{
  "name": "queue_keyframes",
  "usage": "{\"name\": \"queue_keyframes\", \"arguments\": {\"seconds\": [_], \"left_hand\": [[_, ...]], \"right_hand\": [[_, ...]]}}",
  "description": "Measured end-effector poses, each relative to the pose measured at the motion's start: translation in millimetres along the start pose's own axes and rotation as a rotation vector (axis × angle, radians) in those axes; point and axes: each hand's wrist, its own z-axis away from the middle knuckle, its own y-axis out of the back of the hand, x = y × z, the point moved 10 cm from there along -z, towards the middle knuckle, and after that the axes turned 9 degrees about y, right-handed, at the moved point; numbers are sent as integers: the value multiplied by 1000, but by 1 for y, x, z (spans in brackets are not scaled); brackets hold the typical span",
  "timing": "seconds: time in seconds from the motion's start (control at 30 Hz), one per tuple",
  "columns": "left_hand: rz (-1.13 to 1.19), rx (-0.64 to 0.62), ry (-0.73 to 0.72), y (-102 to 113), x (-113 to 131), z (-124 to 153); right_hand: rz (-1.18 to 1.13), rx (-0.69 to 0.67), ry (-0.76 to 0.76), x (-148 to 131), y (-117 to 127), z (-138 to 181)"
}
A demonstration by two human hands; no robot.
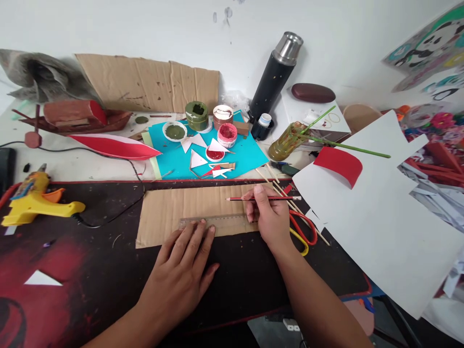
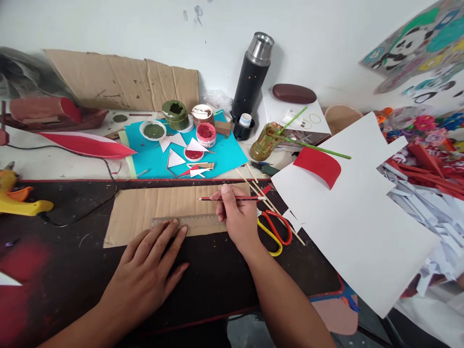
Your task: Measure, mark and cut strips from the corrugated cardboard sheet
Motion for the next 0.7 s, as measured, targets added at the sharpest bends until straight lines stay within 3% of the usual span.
{"name": "queue_keyframes", "arguments": {"seconds": [0.7], "left_hand": [[3, -18, -12, 0, 1, -1]], "right_hand": [[-24, -49, -30, 4, -8, 5]]}}
